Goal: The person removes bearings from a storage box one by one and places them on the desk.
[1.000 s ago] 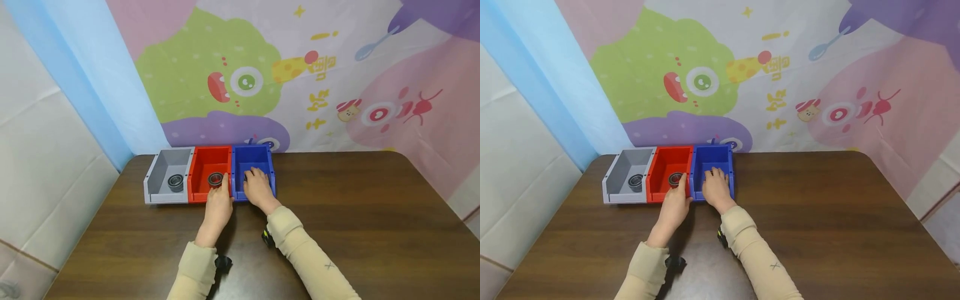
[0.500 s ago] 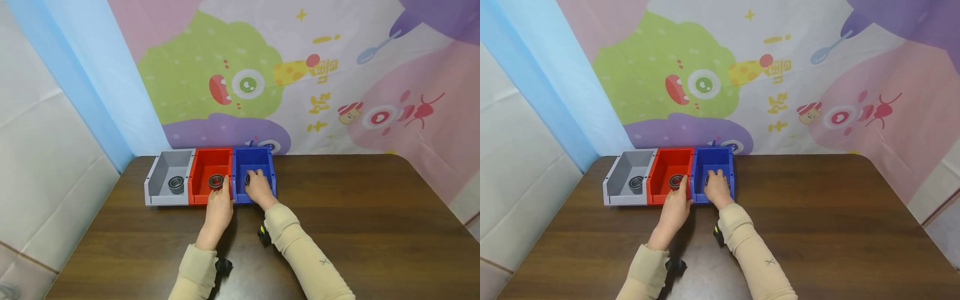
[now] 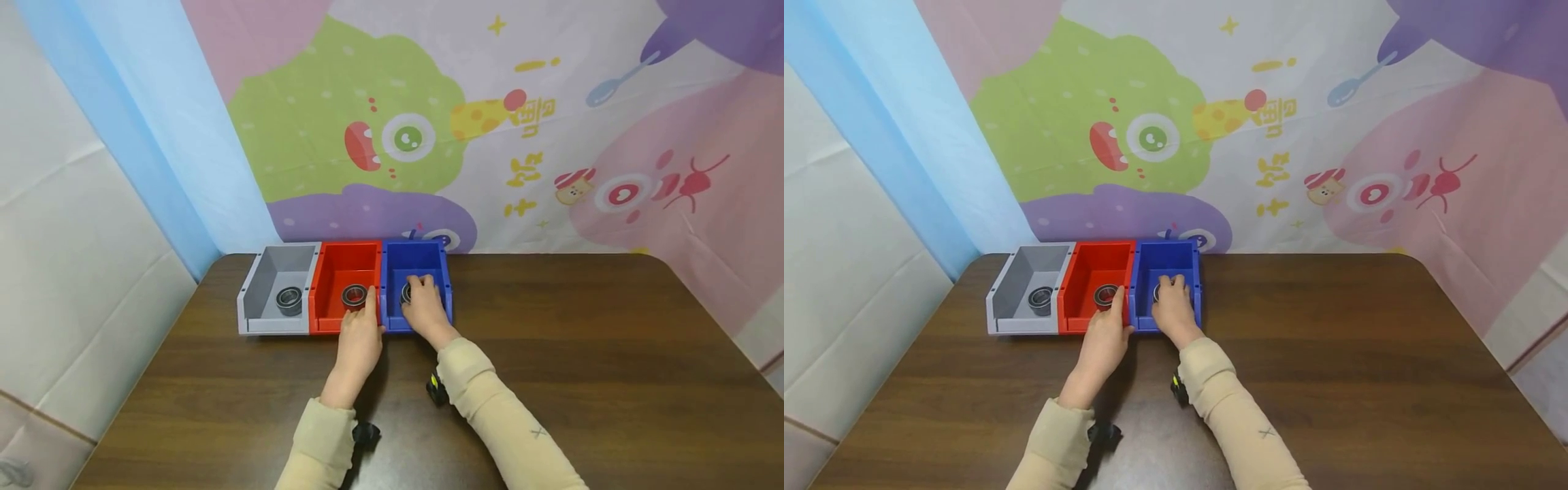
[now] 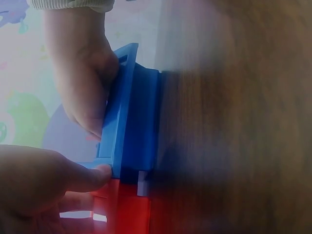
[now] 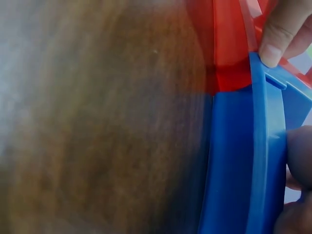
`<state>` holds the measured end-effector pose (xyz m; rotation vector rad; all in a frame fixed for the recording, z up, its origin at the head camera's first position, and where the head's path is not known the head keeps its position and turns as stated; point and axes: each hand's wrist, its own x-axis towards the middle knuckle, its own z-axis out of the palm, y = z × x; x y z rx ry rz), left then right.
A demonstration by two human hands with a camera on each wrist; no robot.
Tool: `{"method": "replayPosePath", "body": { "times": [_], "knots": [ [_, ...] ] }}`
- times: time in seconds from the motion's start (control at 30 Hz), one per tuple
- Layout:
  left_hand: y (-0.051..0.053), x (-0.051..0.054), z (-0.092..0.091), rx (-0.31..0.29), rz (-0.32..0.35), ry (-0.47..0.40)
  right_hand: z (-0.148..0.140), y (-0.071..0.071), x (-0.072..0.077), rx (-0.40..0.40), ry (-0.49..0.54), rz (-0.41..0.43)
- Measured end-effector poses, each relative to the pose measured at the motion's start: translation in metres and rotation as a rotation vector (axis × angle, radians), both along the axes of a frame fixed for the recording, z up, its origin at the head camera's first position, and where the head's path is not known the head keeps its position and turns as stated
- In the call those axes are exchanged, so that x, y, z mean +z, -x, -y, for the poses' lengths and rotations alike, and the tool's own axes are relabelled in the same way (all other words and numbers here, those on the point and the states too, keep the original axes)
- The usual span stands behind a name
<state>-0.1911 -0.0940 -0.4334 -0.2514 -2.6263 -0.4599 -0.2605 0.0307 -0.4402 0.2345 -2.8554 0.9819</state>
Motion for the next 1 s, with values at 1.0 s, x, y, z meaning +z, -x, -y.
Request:
{"method": "replayPosePath", "body": {
  "times": [1.0],
  "knots": [
    [0.000, 0.002, -0.002, 0.014, 0.017, 0.007, -0.044, -0.043, 0.029, 0.068, 0.259, -0.234]
  ]
}}
